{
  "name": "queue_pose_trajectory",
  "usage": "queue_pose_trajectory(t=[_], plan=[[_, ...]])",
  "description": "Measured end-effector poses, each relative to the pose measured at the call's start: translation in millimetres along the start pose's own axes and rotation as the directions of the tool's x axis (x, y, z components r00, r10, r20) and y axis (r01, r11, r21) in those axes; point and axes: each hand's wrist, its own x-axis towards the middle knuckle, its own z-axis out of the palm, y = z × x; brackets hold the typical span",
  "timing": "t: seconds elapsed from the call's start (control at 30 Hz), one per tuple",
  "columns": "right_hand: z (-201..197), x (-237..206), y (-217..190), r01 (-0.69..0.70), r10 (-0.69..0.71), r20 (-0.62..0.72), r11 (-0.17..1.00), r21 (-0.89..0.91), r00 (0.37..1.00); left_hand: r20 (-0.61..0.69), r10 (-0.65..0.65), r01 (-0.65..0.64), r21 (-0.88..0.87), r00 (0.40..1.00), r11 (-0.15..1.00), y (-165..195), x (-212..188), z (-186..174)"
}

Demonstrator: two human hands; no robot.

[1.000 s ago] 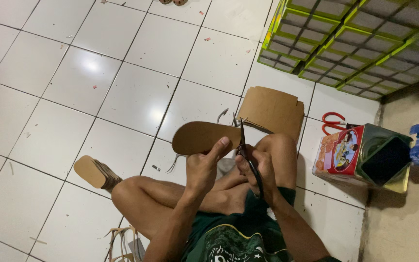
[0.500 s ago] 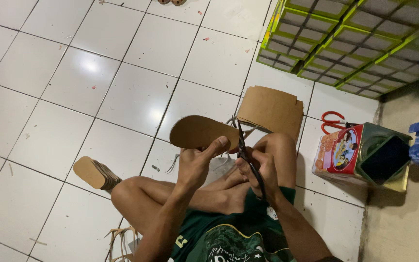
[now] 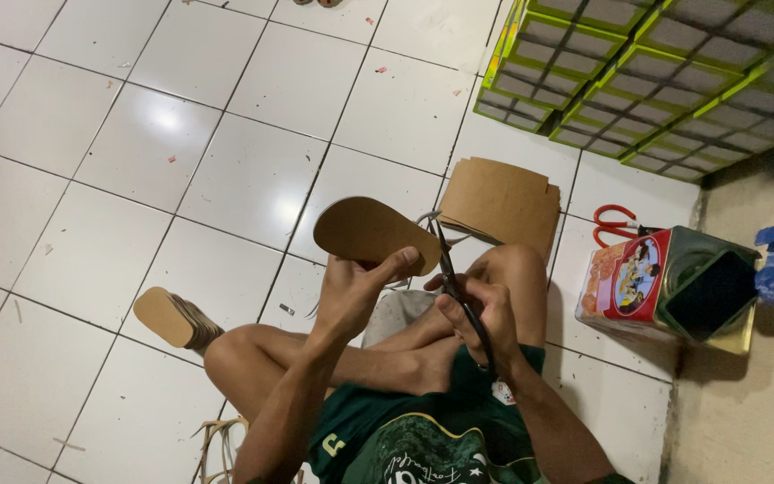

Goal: The person sits on the workshop floor and cuts cardboard sheets into shoe insole patterns with scissors, trimming the edges of each cut piece. They work through a stack of cardboard, setting finished pieces aside with other completed insoles.

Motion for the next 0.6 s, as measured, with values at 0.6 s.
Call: queue_pose_trajectory(t=[0.6], plan=[[-5.6, -1.1, -0.2, 0.054, -0.055, -0.004, 0.998, -0.025, 0.999, 0.117, 0.013, -0.009, -0.033, 0.993, 0.999, 10.6, 13.3, -11.9]])
